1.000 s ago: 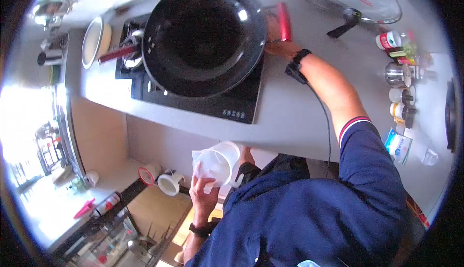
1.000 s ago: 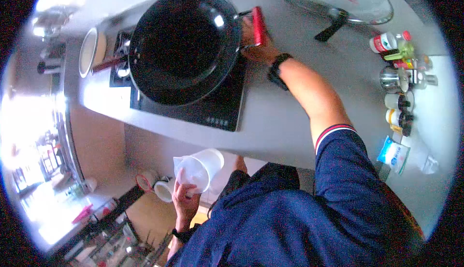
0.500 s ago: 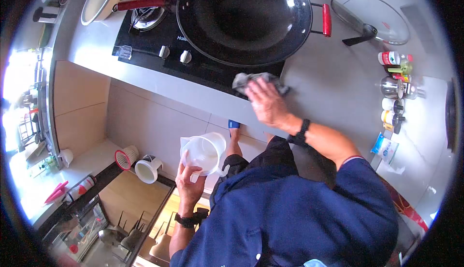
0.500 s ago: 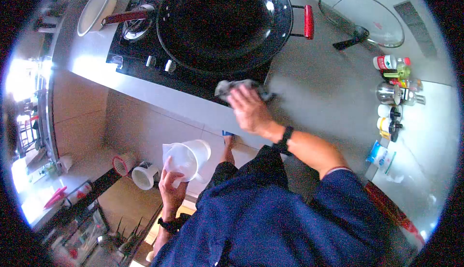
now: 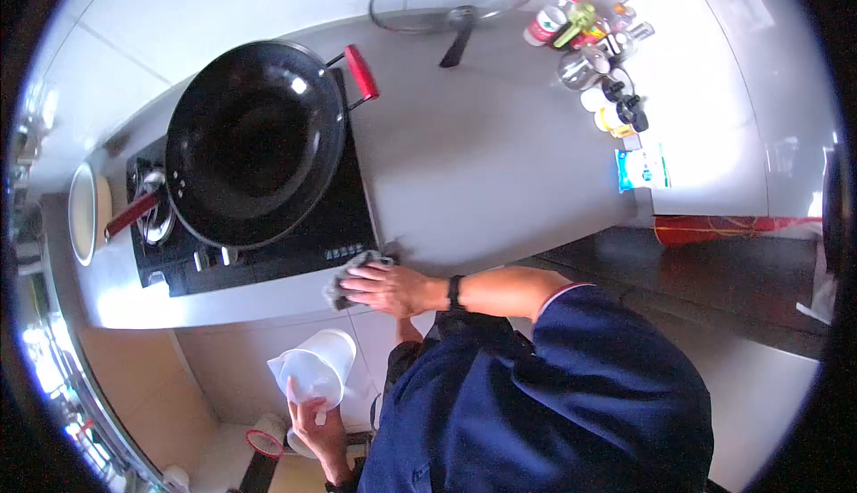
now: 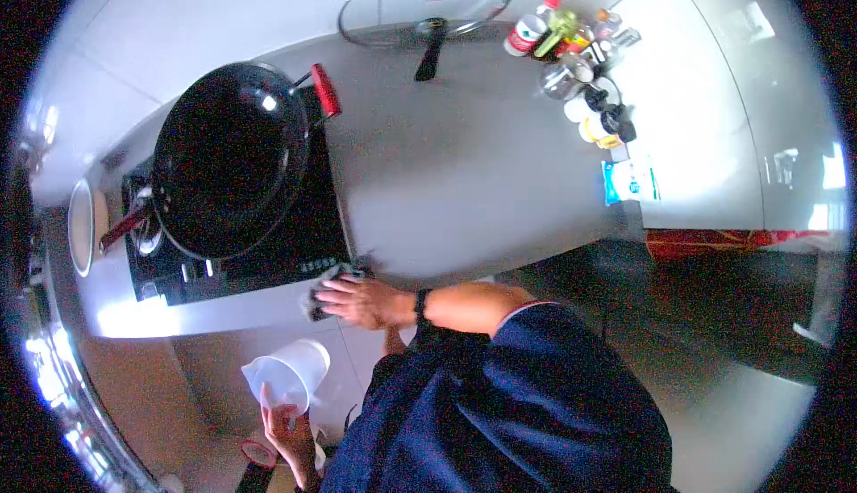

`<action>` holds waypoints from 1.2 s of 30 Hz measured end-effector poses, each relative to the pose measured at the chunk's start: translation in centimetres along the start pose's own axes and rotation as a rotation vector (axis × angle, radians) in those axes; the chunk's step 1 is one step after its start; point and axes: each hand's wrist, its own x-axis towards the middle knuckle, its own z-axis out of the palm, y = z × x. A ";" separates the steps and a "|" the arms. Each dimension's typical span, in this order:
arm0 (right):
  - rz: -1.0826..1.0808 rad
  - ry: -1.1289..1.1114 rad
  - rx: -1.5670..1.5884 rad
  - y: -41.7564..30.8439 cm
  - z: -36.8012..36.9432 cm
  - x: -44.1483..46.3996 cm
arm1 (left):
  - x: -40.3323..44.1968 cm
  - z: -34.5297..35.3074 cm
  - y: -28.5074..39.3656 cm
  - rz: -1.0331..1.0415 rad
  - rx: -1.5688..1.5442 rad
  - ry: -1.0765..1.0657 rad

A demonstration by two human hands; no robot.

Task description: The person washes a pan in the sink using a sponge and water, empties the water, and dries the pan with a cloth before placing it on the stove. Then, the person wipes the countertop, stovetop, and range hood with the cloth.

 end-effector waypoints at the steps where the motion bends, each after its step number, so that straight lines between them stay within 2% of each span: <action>1: 0.045 -0.008 0.018 0.5 -1.3 -2.8 | 0.8 0.3 0.7 0.028 -0.003 -0.029; 5: 0.290 0.023 -0.095 3.9 -8.6 -11.0 | 4.4 2.6 3.4 0.143 -0.041 -0.124; 9: 0.558 0.145 -0.296 9.8 -14.1 -17.6 | 7.4 6.1 8.5 0.224 -0.051 -0.219; 13: 0.866 0.340 -0.490 18.4 -19.1 -22.3 | 10.2 10.4 13.4 0.346 -0.025 -0.298; 15: 0.956 0.526 -0.551 23.9 -20.2 -24.0 | 11.3 12.7 15.2 0.357 -0.084 -0.319; 18: 0.944 0.483 -0.530 29.7 -22.8 -22.7 | 12.7 15.2 17.2 0.394 -0.087 -0.337; 21: 0.743 0.352 -0.524 33.7 -24.4 -18.9 | 13.8 17.0 18.5 0.399 -0.071 -0.326; 22: 0.693 0.368 -0.504 34.7 -24.4 -17.3 | 14.0 17.7 18.3 0.343 -0.086 -0.306; 29: 0.477 0.225 -0.451 40.0 -26.6 -10.0 | 15.9 19.3 20.0 0.323 -0.009 -0.257; 33: 0.473 0.219 -0.418 41.1 -27.4 -10.2 | 17.1 20.2 20.9 0.308 -0.010 -0.258; 36: 0.580 0.321 -0.405 42.2 -28.1 -11.5 | 17.8 20.7 21.5 0.330 0.013 -0.242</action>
